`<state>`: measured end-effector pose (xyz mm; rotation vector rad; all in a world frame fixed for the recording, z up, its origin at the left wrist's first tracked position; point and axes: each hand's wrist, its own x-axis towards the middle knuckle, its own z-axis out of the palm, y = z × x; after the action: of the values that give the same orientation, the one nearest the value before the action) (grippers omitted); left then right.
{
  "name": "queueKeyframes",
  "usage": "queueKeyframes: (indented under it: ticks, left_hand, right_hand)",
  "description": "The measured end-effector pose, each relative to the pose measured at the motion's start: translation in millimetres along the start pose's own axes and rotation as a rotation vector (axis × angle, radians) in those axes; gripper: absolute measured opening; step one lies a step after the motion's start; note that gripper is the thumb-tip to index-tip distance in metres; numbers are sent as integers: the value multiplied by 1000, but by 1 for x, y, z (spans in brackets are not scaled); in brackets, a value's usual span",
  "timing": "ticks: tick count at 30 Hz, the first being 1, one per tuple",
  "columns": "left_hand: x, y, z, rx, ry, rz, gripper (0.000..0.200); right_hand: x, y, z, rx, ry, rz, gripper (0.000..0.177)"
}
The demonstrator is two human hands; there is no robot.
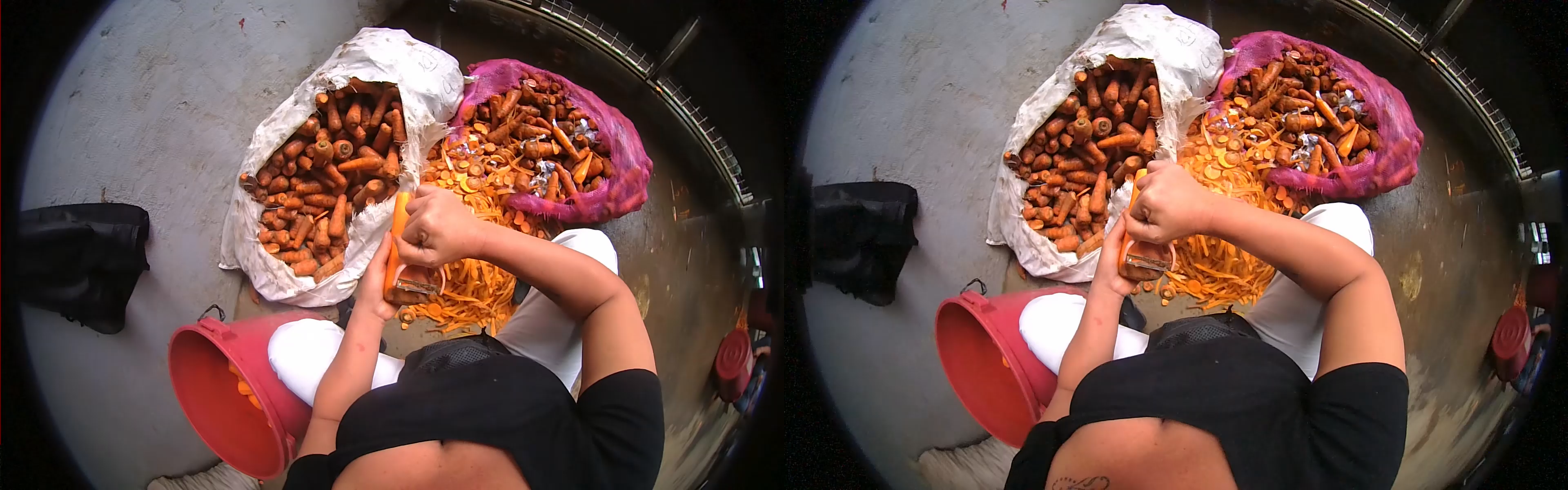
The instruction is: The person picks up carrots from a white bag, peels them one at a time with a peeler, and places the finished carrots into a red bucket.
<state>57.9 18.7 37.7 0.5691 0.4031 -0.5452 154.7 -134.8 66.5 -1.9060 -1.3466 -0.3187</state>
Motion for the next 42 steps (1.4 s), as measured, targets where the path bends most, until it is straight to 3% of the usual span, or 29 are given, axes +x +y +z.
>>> queueKeyframes:
  ticks: [3, 7, 8, 11, 12, 13, 15, 19, 21, 22, 23, 25, 26, 32, 35, 38, 40, 42]
  left_hand:
    - [-3, -1, 3, 57, 80, 37, 43]
    - [-9, -10, -9, 160, 30, 19, 45]
    - [-8, -14, -5, 107, 140, 30, 48]
    - [-18, -9, -7, 192, -19, -5, 49]
    - [-18, -7, -3, 187, -60, 14, 50]
    - [-20, -5, 1, 182, -98, 28, 51]
    - [-22, -3, 3, 181, -103, 65, 54]
    - [-13, -1, -6, 99, -17, 117, 58]
    - [-3, -3, -13, 85, 100, 101, 58]
    - [0, -1, -13, 111, 56, 83, 54]
    - [0, -2, -11, 72, 70, 87, 53]
    - [-3, 0, 9, -4, 98, 94, 50]
    - [7, -3, -23, -26, 6, 6, 48]
    - [1, -5, 3, -18, 30, 4, 47]
    - [-3, -5, -2, 73, -11, 4, 46]
    - [-10, -14, 1, 172, 34, -2, 50]
    - [-11, -17, 2, 145, 77, -26, 52]
    - [-15, -12, 7, 141, -80, -29, 53]
  right_hand:
    - [1, 7, 2, -1, 61, -32, 35]
    - [5, 46, -6, -243, 70, 128, 33]
    - [4, 60, -5, -314, 81, 178, 34]
    - [-3, 102, -11, -646, 88, 246, 34]
    - [-7, 108, -15, -631, -44, 461, 37]
    - [-12, 115, -13, -622, 62, 484, 39]
    - [-13, 121, -12, -693, 80, 581, 37]
    - [4, 92, -14, -275, 135, 742, 43]
    - [8, 68, -14, -94, 56, 629, 41]
    - [10, 51, -17, 14, -3, 590, 34]
    - [7, 37, -12, -9, 80, 440, 32]
    - [0, 19, -1, -20, 48, 240, 29]
    - [-3, 10, 1, -11, 27, 192, 28]
    - [-7, -6, 1, -31, 36, 23, 32]
    - [-5, 5, 3, -43, 87, 31, 34]
    - [-1, 47, -6, -330, 140, 244, 36]
    - [1, 80, -14, -435, 25, 406, 36]
    - [-10, 107, -15, -610, -80, 493, 38]
